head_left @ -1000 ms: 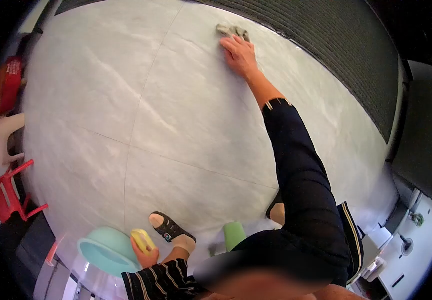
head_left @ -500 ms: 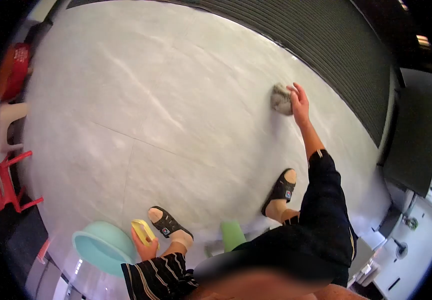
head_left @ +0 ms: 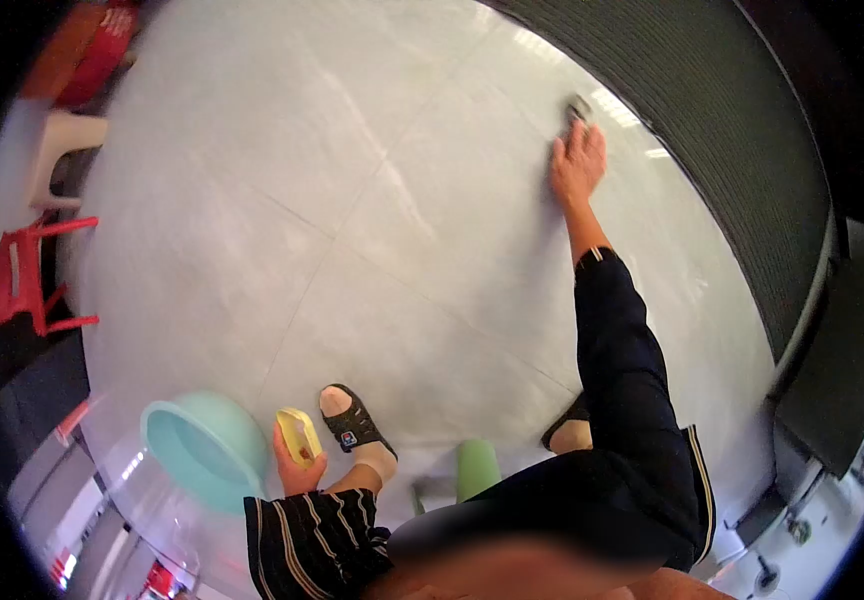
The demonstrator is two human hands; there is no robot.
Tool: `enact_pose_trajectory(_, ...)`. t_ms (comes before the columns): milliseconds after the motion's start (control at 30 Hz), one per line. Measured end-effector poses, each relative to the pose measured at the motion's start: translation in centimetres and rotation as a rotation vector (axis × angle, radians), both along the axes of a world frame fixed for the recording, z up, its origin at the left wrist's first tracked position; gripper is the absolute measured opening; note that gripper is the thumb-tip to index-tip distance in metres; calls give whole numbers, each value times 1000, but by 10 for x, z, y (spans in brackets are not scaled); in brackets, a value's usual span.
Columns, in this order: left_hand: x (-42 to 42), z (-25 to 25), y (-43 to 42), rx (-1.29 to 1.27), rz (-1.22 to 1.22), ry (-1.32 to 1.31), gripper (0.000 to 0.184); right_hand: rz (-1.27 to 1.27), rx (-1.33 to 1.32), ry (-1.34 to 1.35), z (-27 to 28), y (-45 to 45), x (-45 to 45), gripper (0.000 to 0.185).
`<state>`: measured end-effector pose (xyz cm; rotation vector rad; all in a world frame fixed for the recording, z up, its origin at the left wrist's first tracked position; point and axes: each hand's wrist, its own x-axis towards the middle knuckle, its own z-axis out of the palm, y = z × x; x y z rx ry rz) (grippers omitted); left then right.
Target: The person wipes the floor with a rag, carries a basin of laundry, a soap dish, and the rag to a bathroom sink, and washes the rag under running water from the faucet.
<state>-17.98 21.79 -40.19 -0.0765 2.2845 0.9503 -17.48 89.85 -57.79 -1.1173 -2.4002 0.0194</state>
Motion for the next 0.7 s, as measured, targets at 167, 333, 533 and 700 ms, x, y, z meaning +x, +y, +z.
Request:
enact_pose_trajectory(167, 8, 0, 4, -89, -20, 63, 99, 327, -93, 81, 13, -83, -135, 47)
enact_pose_trajectory(333, 12, -13, -8, -102, -134, 169, 101, 806, -260, 50, 18, -187, -122, 36)
enact_pose_trajectory(533, 10, -5, -13, -208, -116, 103, 104, 706, -191, 320, 25, -110, -55, 16)
enact_pose_trajectory(700, 43, -37, -64, -92, -62, 167, 103, 66, -24, 143, -6, 47, -88, 26)
